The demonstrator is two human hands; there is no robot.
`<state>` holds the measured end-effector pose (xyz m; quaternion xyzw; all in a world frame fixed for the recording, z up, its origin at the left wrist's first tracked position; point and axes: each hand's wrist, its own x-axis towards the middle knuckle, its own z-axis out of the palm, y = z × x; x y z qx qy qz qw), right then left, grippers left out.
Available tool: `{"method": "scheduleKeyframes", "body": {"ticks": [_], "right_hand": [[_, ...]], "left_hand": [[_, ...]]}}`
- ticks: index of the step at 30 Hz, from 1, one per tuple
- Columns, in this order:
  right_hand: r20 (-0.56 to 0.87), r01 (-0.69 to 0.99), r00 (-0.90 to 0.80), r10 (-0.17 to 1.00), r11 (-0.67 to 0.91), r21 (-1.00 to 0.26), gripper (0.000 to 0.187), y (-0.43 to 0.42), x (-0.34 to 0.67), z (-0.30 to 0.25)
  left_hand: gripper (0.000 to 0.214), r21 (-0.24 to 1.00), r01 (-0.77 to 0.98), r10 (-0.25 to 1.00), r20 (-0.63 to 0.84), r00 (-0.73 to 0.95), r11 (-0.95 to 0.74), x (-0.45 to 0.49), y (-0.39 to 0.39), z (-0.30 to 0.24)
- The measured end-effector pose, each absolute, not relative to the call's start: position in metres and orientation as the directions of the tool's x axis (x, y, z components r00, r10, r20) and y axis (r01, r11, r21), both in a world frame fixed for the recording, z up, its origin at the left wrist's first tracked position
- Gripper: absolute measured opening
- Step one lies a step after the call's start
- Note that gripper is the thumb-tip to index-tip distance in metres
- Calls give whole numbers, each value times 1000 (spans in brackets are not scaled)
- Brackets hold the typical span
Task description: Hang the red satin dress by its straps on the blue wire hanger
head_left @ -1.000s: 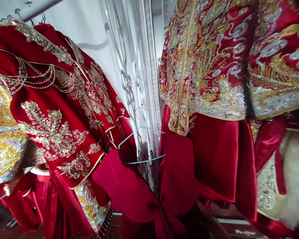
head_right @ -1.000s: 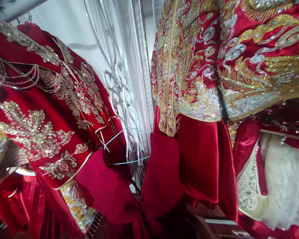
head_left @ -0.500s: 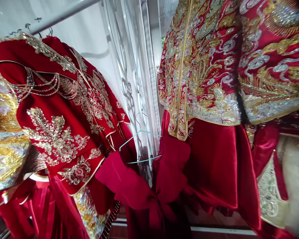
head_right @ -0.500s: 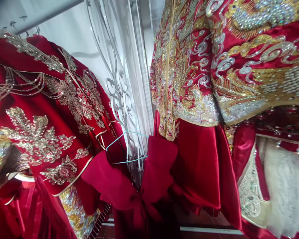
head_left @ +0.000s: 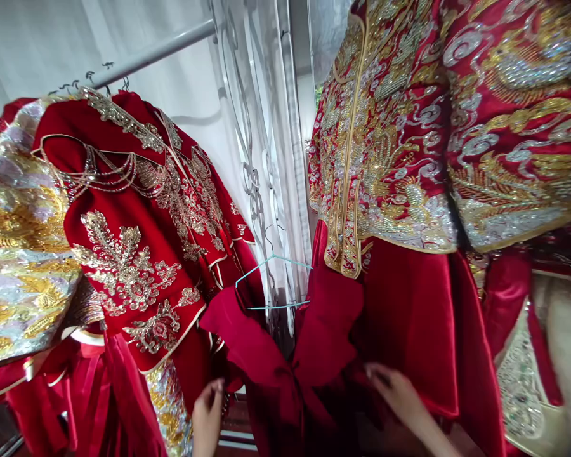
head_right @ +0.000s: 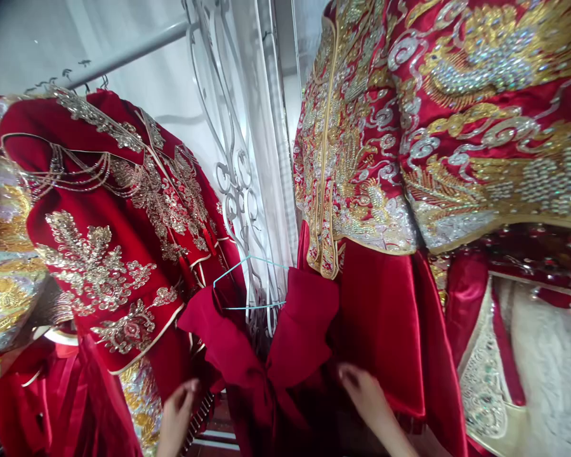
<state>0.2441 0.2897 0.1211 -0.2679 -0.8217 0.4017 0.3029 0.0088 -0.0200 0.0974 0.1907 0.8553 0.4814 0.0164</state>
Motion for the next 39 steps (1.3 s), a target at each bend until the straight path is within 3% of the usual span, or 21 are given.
{"method": "scheduleKeyframes", "body": {"ticks": [4, 6, 10, 12, 19, 25, 35, 39], "right_hand": [[555, 138, -346, 757, 625, -768, 46, 307, 201, 204], [651, 241, -295, 700, 714, -658, 51, 307, 173, 245], [498, 504, -449, 742, 670, -545, 39, 293, 139, 283], [450, 581, -475, 756, 654, -485, 37, 286, 136, 283], [491, 657, -502, 712, 684, -319, 27, 284, 136, 279], [462, 652, -538, 705, 695, -302, 24, 294, 139, 284], [372, 612, -603, 705, 709, -350, 21, 310, 143, 288], [394, 634, -584, 709, 702, -323, 24, 307, 143, 287]], "left_hand": [[43, 771, 511, 106, 512, -852, 379, 2, 36, 209], [42, 645, 562, 106, 604, -790, 518, 3, 67, 249], [48, 354, 388, 113, 599, -793, 851, 2, 108, 270], [41, 268, 367, 135, 614, -778, 891, -1, 113, 264], [32, 79, 439, 316, 582, -749, 895, -7, 100, 264], [32, 37, 500, 415, 506, -756, 865, -16, 85, 273], [32, 122, 535, 418, 489, -766, 836, -11, 69, 278], [33, 87, 493, 393, 493, -776, 866, -4, 75, 279]]}}
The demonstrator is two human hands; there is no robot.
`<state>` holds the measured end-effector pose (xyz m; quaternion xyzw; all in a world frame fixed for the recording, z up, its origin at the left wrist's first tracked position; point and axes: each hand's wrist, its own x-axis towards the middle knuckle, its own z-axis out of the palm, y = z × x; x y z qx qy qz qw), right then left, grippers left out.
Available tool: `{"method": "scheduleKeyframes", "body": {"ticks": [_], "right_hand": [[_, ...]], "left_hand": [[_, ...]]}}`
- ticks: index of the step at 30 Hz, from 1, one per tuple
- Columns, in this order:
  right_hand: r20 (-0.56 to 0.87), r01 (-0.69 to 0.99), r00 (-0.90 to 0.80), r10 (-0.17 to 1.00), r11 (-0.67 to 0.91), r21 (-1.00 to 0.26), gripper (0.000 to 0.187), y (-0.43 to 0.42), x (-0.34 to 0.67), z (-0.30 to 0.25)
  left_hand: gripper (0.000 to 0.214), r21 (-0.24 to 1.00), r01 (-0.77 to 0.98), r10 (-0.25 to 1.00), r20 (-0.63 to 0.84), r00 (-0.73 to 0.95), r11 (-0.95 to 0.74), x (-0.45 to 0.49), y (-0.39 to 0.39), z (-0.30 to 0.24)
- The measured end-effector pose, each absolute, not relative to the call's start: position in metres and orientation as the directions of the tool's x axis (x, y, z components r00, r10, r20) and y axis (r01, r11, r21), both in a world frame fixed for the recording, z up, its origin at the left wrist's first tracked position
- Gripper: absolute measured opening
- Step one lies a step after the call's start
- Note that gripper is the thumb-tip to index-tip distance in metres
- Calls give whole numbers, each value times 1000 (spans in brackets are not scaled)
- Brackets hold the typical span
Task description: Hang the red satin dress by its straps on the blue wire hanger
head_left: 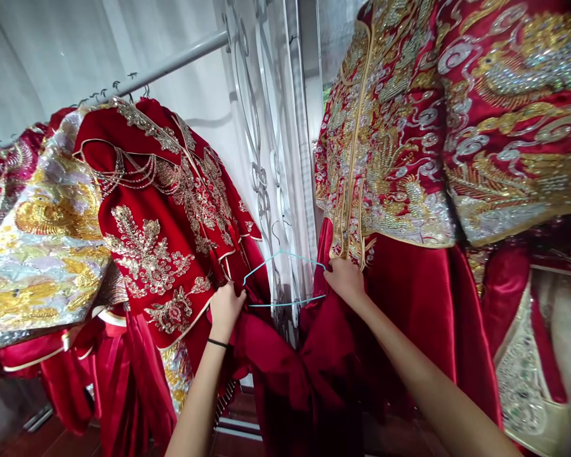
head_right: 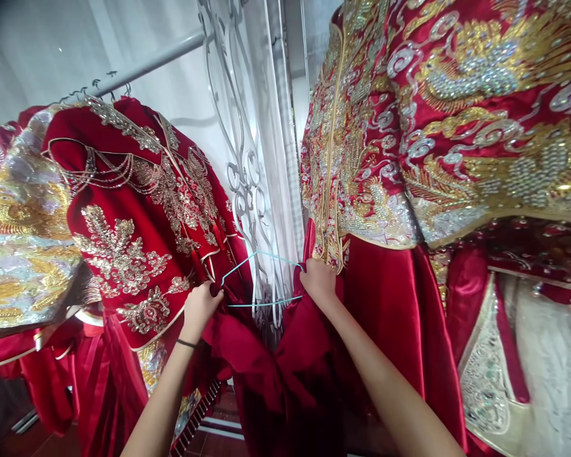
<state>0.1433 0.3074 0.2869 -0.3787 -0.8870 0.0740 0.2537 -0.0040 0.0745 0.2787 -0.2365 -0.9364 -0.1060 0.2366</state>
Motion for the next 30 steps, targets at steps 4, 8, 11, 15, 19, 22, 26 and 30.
{"method": "scheduleKeyframes", "body": {"ticks": [4, 8, 11, 15, 19, 22, 26, 30], "right_hand": [[389, 646, -590, 708, 702, -300, 24, 307, 144, 289], [401, 651, -581, 708, 700, -293, 25, 315, 149, 293], [407, 654, -545, 733, 675, -342, 25, 332, 155, 294], [368, 566, -538, 759, 648, -509, 13, 355, 161, 291], [359, 494, -525, 772, 620, -610, 10, 361, 160, 285], [494, 368, -512, 703, 699, -613, 34, 358, 161, 277], [624, 147, -584, 520, 823, -549, 35, 350, 169, 268], [618, 244, -589, 521, 843, -479, 21, 334, 171, 267]], "left_hand": [[25, 6, 467, 406, 484, -775, 884, 1, 81, 277], [28, -17, 496, 443, 475, -760, 868, -3, 80, 279], [26, 93, 502, 395, 504, -768, 860, -20, 71, 283], [18, 459, 486, 275, 452, -848, 743, -52, 51, 284], [20, 630, 418, 185, 403, -896, 655, -73, 40, 273], [20, 727, 372, 149, 355, -923, 577, -80, 39, 262], [20, 838, 313, 130, 285, -950, 448, -89, 42, 251], [21, 893, 275, 114, 251, -961, 356, -93, 43, 244]]}}
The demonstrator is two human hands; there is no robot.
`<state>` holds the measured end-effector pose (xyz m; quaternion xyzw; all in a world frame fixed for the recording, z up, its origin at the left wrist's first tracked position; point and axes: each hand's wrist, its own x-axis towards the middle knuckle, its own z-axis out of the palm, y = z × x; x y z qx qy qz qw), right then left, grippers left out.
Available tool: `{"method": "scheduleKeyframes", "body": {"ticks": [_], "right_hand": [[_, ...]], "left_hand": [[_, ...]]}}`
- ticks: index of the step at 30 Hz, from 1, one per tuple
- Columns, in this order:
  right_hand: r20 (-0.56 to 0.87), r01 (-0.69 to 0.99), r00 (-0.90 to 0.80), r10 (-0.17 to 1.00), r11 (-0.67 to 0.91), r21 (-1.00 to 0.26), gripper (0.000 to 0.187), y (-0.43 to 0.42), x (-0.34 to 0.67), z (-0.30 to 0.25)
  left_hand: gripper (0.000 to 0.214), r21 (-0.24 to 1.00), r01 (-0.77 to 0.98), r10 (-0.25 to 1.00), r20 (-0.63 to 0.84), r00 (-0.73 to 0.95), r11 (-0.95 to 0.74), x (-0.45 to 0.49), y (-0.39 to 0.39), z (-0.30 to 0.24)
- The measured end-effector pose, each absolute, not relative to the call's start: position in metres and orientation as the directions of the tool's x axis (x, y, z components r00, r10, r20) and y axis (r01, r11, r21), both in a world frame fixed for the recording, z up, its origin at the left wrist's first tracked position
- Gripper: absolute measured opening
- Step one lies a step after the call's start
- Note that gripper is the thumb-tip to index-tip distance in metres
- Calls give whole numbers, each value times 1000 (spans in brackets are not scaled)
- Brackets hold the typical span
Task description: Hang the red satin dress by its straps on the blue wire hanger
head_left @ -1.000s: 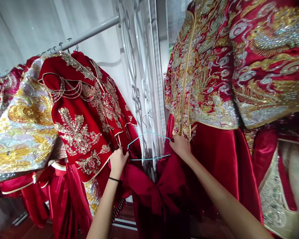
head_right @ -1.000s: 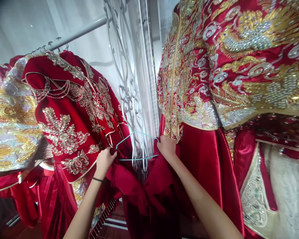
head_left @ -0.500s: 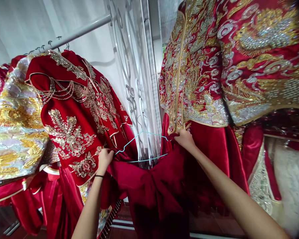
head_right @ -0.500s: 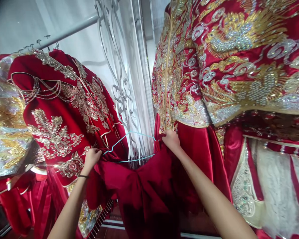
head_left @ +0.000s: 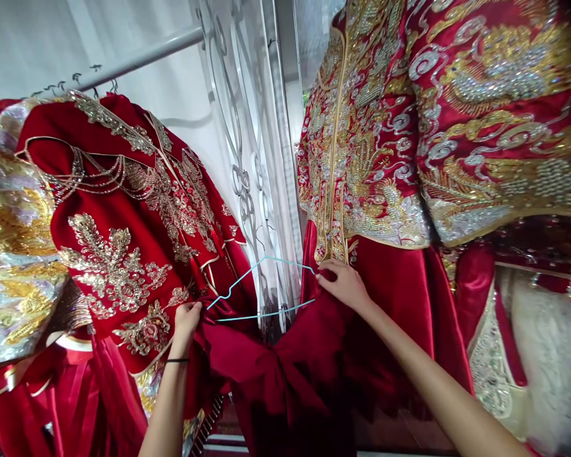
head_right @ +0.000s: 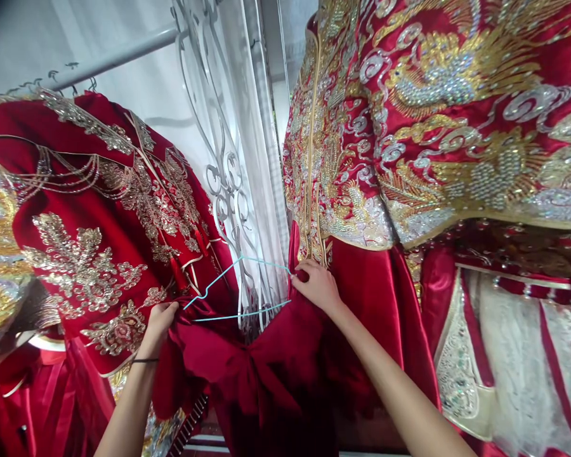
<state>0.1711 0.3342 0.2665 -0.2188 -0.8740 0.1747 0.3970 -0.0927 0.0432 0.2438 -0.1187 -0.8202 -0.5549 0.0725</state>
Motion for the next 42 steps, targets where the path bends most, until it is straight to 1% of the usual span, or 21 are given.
{"method": "scheduleKeyframes", "body": {"ticks": [2, 5, 9, 12, 14, 17, 20, 22, 23, 25, 27, 30, 32, 34, 36, 38, 41, 42], "right_hand": [[624, 381, -552, 553, 833, -402, 25, 324, 167, 266], [641, 515, -512, 571, 802, -303, 22, 314, 159, 263], [628, 579, -536, 564, 787, -213, 22, 311, 147, 259], [606, 608, -554, 571, 775, -174, 24, 312, 137, 259], [596, 628, -548, 586, 759, -169, 26, 312, 132, 260], [575, 646, -512, 638, 727, -232, 24, 316, 129, 265], [532, 618, -480, 698, 699, -360, 18, 328, 131, 274], [499, 571, -442, 746, 663, -484, 15, 341, 134, 280], [473, 534, -413, 778, 628, -567, 16, 349, 135, 282], [409, 430, -366, 836, 542, -722, 23, 366, 138, 282], [348, 336, -347, 871, 461, -821, 32, 380, 140, 278], [285, 273, -337, 897, 383, -883, 35, 390, 143, 269], [242, 237, -329, 913, 327, -915, 34, 391, 145, 262], [198, 204, -319, 927, 271, -941, 31, 387, 149, 251], [150, 178, -308, 940, 212, -961, 29, 381, 154, 232], [100, 159, -297, 950, 153, -975, 29, 370, 161, 205], [44, 147, -291, 956, 90, -985, 33, 345, 174, 155], [26, 153, -292, 956, 74, -985, 34, 335, 180, 139]], "left_hand": [[21, 907, 270, 119, 243, -963, 324, -92, 43, 242], [21, 921, 267, 136, 237, -962, 285, -90, 42, 241], [21, 932, 262, 150, 230, -961, 249, -88, 42, 242], [20, 945, 245, 153, 215, -965, 216, -88, 42, 243], [19, 953, 229, 161, 199, -967, 197, -88, 43, 243], [18, 965, 213, 189, 182, -965, 156, -90, 42, 243], [17, 968, 205, 203, 174, -964, 143, -92, 41, 242], [17, 966, 205, 196, 174, -965, 154, -94, 41, 242], [17, 965, 209, 188, 178, -966, 159, -95, 41, 242], [18, 962, 218, 164, 192, -968, 162, -96, 41, 242], [18, 960, 229, 143, 207, -968, 163, -96, 42, 243], [19, 949, 241, 117, 221, -968, 201, -95, 38, 245], [19, 920, 249, 78, 237, -968, 304, -96, 31, 245], [16, 865, 237, 35, 248, -968, 442, -98, 21, 241], [14, 823, 210, 23, 233, -972, 528, -96, 12, 229], [12, 841, 197, 58, 194, -979, 504, -87, 7, 209], [16, 928, 175, 178, 121, -977, 329, -61, 11, 164], [18, 943, 157, 210, 97, -973, 293, -49, 15, 148]]}}
